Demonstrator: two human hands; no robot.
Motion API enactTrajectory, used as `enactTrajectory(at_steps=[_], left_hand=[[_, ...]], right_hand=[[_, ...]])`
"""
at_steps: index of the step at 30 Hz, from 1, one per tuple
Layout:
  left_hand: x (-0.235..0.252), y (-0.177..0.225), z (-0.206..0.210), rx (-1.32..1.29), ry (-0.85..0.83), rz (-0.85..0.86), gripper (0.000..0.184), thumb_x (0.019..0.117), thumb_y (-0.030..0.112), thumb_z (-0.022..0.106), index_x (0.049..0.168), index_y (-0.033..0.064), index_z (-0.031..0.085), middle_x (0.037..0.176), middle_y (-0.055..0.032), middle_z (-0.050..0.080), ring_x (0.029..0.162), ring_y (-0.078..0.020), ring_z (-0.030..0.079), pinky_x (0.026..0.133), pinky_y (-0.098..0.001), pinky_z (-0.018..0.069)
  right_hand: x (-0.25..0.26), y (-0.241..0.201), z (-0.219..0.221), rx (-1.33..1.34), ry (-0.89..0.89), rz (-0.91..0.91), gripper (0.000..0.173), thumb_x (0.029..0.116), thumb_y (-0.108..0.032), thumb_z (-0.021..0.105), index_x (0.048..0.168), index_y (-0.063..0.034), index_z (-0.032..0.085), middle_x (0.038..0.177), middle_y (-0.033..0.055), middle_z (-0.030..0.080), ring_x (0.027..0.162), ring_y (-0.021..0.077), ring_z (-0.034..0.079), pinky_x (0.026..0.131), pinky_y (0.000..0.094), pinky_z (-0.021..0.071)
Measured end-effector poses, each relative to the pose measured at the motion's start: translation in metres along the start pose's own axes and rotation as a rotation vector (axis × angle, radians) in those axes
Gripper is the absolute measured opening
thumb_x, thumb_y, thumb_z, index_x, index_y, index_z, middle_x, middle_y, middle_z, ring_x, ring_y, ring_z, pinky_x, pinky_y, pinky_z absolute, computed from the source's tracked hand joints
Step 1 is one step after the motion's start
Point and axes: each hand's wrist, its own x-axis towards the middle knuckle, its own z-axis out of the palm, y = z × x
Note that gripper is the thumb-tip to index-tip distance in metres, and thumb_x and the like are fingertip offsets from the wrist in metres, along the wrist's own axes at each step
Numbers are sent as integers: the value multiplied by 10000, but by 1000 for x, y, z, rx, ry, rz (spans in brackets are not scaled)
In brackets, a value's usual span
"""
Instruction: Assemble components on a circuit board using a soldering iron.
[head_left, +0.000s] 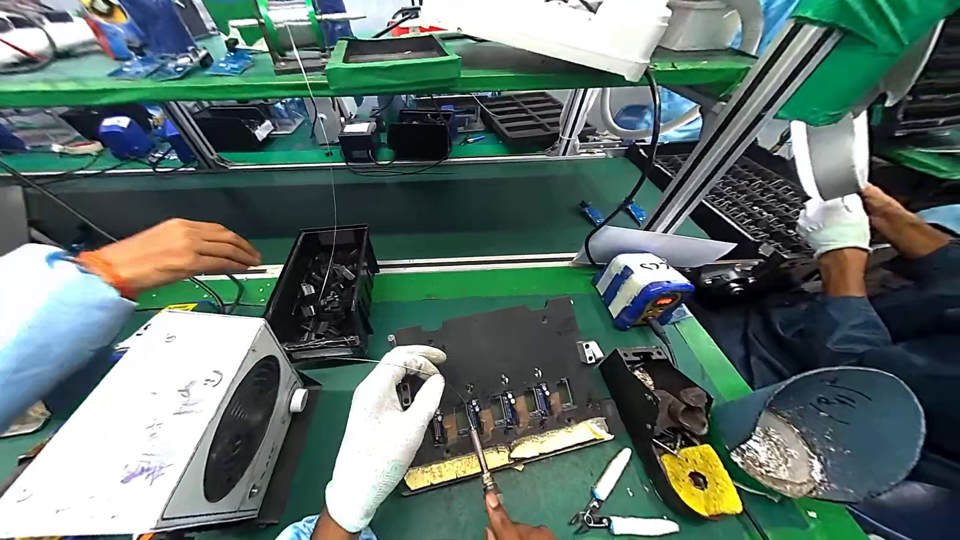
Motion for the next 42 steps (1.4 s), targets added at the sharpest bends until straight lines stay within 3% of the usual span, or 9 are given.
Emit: enactTrajectory(at_steps=[15,32,42], left_hand=[[2,-2,3,22,-42,-8,119,942,242,632,932,173,728,1162,20,739,1098,-156,691,899,-343,603],[-2,-6,11,195,-57,61,103,923,264,663,914,199,742,1171,53,726,1193,-130,649,987,-344,574],[-5,-10,13,239,-67,101,101,912,281,676,916,228,762,1126,82,727,1125,-101,661,932,-311,581]], right_hand=[[2,-6,3,-78,-12,3,258,948,-187,703,1188,-130,778,728,56,663,620,177,624,530,303,498],[12,-15,8,-116,48,16,209,938,-189,702,1087,-83,804,618,32,607,530,165,564,481,301,451],[18,-19,8,-101,68,28,184,938,-184,698,1046,-79,805,604,25,607,516,153,559,480,287,447]])
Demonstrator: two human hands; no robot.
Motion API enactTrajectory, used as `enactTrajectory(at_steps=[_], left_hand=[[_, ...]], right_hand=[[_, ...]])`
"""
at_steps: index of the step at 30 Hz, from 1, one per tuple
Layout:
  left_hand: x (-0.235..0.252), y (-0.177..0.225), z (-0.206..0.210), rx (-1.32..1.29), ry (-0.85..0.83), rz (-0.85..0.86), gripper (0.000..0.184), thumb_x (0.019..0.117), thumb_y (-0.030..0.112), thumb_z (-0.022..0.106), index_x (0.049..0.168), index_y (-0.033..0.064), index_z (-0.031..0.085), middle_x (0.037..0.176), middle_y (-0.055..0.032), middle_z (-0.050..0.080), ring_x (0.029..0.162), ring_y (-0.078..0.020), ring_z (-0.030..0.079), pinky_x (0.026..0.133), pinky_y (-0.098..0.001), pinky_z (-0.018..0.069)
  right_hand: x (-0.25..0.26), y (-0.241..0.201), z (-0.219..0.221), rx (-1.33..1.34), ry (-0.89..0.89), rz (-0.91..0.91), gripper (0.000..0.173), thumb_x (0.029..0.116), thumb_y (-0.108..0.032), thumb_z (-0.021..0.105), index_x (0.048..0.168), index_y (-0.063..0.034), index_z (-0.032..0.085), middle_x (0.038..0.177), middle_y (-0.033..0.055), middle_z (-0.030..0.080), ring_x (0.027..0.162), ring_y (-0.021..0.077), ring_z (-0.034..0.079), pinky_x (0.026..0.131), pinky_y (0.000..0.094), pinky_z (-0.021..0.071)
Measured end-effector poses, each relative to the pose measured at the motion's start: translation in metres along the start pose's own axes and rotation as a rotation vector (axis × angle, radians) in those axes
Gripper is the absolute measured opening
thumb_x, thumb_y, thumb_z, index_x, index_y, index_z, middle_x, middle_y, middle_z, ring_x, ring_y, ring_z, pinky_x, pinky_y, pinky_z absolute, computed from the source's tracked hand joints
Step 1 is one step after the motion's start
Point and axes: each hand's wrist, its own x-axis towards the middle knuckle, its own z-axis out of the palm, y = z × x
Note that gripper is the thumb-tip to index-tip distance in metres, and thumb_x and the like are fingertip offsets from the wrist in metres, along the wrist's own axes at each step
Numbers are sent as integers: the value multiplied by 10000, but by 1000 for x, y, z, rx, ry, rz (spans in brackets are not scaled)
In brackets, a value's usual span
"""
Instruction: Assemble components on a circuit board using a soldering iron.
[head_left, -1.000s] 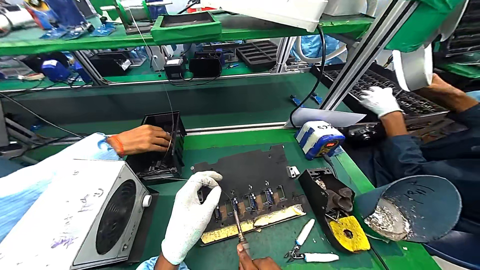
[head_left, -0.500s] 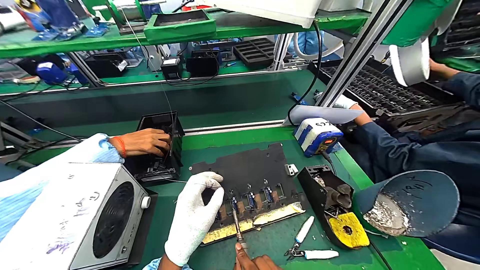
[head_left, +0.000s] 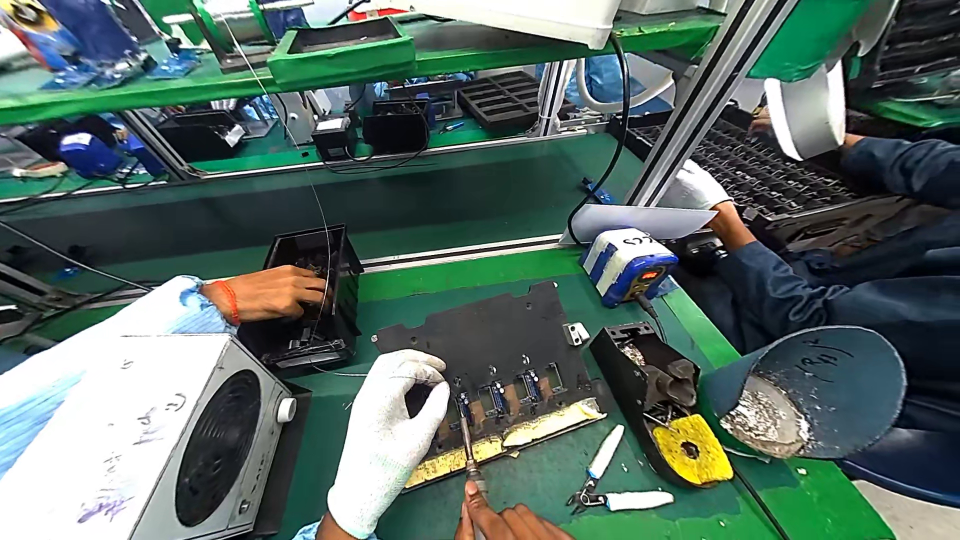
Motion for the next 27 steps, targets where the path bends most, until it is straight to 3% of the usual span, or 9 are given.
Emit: enactTrajectory(at_steps=[27], left_hand=[[-5,-3,-1,135,-93,68,130,907,344,673,885,291,789,1087,155,731,1146,-75,624,978,-321,515]], right_hand=[[4,-4,2,39,16,22,153,935,-195,700,928,-80,800,598,21,621,518,142,573,493,275,463]])
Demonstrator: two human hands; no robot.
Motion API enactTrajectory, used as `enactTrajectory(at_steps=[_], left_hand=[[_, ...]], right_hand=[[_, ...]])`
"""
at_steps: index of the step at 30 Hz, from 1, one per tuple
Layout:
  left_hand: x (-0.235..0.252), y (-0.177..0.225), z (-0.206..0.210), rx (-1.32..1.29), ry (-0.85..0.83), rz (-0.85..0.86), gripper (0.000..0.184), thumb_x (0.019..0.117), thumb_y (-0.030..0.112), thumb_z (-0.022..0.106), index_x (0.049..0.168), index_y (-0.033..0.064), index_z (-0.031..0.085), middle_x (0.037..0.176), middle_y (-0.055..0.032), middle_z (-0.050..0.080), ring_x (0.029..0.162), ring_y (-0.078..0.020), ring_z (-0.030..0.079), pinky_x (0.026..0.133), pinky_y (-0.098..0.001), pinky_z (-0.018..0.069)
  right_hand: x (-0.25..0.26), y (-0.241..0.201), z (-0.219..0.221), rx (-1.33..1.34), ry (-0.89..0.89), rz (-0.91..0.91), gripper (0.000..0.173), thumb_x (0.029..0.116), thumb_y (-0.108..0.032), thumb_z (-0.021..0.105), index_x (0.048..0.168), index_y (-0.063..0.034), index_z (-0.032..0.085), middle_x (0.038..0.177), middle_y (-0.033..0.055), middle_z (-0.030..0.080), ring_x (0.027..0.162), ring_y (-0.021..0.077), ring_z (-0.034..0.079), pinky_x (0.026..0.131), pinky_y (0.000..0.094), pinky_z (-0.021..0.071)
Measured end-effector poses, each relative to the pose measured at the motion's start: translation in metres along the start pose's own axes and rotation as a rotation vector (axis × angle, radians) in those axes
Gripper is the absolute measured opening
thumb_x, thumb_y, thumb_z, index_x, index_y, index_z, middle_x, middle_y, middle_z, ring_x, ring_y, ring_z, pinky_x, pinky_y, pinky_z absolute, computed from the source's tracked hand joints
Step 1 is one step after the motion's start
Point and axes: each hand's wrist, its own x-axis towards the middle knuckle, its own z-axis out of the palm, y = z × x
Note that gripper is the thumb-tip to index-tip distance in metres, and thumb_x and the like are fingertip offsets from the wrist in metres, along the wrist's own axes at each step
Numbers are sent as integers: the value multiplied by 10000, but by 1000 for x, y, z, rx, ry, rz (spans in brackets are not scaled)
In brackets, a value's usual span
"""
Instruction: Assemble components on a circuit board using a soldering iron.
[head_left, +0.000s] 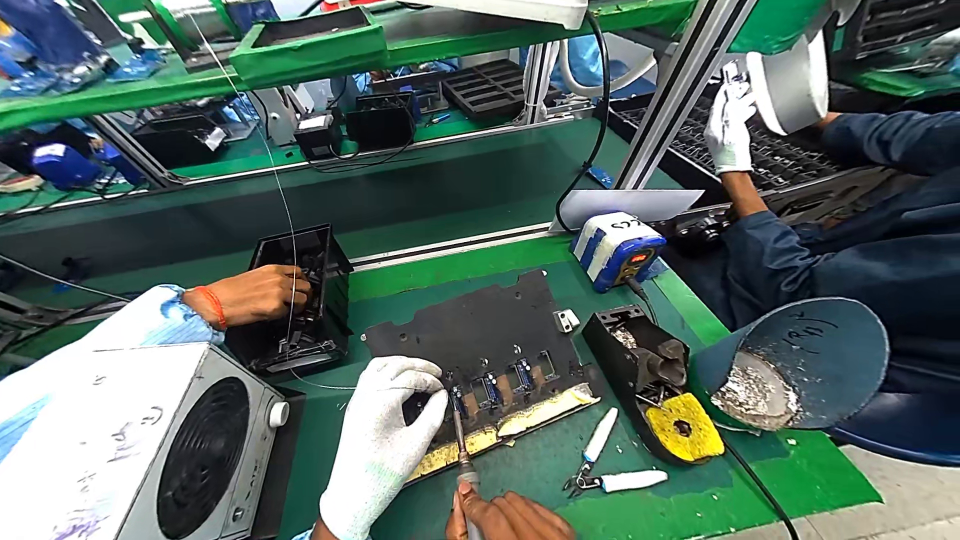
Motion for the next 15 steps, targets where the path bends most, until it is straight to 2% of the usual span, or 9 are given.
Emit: enactTrajectory(at_steps=[15], left_hand=[[-1,-2,-1,0,-22,19,113,880,370,712,875,317,813,1090,159,727,1165,-95,608,981,-343,504]], right_hand=[[-1,0,1,-6,8,-1,150,936,-208,694,913,-96,790,586,8,594,509,135,557,482,272,450]])
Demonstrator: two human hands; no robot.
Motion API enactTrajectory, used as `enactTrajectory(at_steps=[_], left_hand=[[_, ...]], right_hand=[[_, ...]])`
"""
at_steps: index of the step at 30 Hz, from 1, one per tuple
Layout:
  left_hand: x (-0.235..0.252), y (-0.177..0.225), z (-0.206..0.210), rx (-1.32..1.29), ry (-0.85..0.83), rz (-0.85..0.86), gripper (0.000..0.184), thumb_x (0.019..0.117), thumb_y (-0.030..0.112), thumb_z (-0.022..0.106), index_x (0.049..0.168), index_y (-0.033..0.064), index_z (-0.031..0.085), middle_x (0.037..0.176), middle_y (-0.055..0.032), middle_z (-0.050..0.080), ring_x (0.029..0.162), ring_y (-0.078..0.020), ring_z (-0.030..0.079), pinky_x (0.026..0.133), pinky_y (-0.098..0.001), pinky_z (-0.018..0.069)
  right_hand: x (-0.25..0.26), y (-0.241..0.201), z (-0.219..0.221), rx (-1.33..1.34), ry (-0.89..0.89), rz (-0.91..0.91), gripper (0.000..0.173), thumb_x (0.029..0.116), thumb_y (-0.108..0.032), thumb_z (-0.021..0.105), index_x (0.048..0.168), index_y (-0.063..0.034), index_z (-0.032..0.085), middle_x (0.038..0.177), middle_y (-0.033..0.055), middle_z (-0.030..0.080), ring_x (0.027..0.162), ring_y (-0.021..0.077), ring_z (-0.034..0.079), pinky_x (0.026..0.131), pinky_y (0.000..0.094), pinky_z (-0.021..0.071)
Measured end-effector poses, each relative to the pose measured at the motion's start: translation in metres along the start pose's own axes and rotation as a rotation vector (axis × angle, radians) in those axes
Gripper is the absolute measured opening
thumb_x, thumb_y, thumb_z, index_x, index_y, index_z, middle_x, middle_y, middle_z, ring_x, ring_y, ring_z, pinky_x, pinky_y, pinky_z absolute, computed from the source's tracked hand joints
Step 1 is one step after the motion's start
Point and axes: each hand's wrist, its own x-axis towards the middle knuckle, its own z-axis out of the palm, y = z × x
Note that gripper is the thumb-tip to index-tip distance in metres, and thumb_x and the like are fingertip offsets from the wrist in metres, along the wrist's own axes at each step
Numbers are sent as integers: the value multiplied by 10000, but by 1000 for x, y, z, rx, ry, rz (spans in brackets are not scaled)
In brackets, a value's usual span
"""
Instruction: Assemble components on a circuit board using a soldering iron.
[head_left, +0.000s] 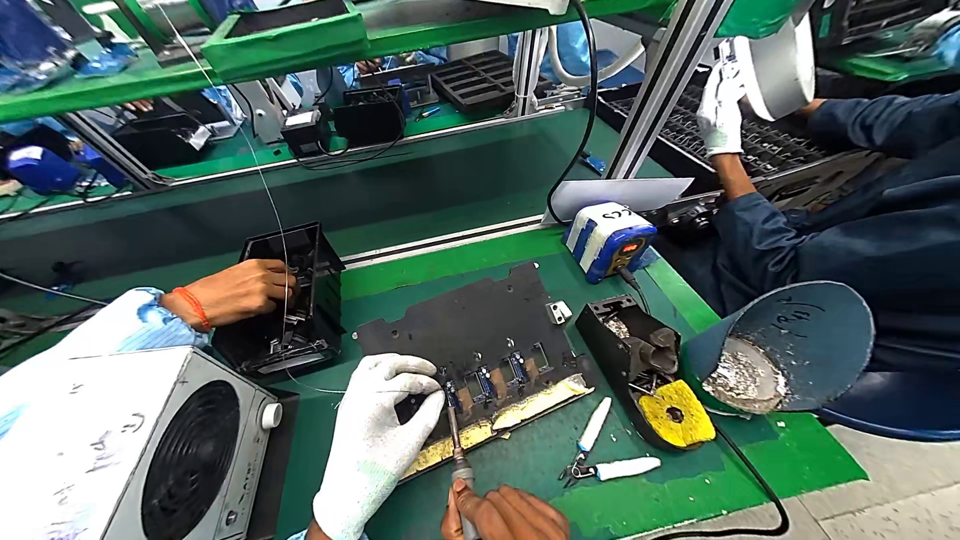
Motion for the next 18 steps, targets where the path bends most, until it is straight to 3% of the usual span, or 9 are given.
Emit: enactTrajectory(at_steps=[18], left_hand=[[0,-1,-3,51,-75,-1,136,877,426,700,871,357,817,1116,172,718,1208,-125,579,1009,-384,473]], right_hand=[[-4,-1,0,-22,-10,-21,151,944,-212,686,912,-103,784,579,6,572,501,142,531,475,277,424]])
